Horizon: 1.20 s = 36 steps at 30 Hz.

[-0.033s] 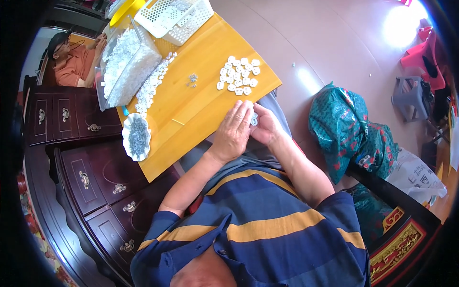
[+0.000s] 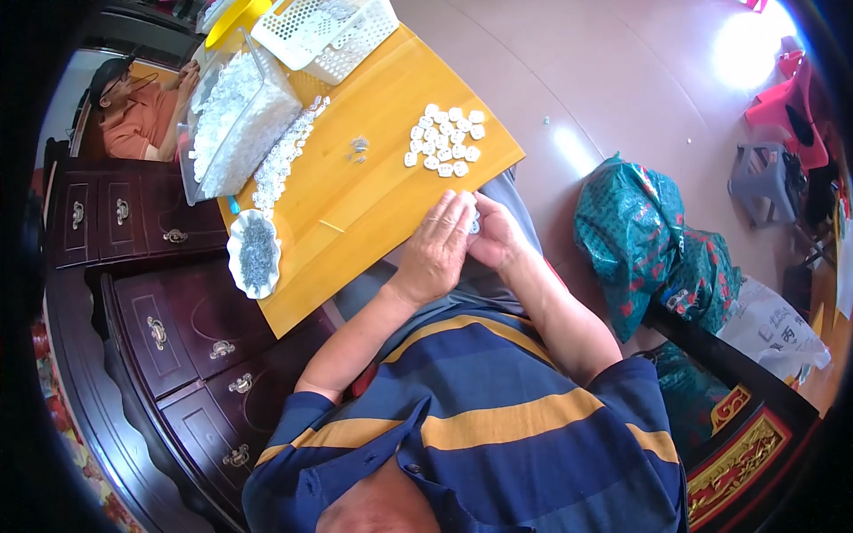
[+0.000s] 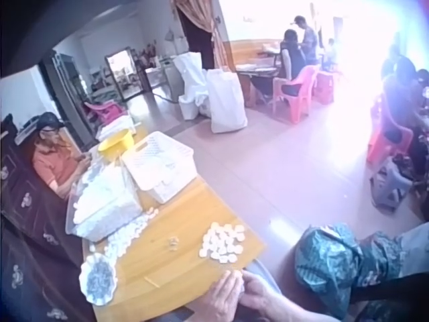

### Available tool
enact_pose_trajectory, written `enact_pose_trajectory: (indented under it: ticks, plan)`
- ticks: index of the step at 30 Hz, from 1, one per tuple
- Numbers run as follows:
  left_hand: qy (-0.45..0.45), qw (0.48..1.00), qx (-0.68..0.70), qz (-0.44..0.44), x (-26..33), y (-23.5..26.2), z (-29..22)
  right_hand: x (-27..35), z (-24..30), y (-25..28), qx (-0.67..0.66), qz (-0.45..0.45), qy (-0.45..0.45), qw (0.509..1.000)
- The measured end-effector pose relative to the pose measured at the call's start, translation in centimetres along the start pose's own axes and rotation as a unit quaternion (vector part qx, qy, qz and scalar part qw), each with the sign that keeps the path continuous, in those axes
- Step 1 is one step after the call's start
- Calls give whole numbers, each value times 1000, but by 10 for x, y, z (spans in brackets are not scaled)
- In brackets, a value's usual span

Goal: Assembling small white plastic components with metal pins at a workspace.

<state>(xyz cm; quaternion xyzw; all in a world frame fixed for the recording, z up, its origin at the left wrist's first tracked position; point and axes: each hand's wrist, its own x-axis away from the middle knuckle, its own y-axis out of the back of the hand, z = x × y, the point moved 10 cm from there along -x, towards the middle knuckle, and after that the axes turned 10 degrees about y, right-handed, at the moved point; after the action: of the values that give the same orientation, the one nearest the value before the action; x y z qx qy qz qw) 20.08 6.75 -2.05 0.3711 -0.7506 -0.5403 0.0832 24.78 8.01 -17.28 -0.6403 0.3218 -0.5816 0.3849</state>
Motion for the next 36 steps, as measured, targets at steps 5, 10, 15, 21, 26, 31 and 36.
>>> enact_pose_trajectory:
  ticks: [5, 10, 15, 21, 26, 31, 36]
  plan:
    - [-28, 998, 62, 6, 4, 5, -16, 3, -5, -13, -11, 115, -54, 992]
    - [67, 998, -15, -3, -24, 18, 19, 1, -5, -10, 4, 33, -11, 999]
    - [56, 998, -22, 18, -32, 8, 21, -3, 2, 3, 12, 19, -19, 1000]
    - [27, 999, -11, 31, -21, 4, 9, 4, 12, -5, 41, -14, 11, 999]
    - [-11, 999, 14, 46, -6, 6, -15, 3, 4, -9, -13, 54, -47, 997]
    - [60, 997, -25, -31, -27, 37, 24, 2, 6, 4, 12, -32, -14, 999]
    - [99, 990, -98, 1, -32, 31, 55, 1, 2, 12, 39, -50, -21, 998]
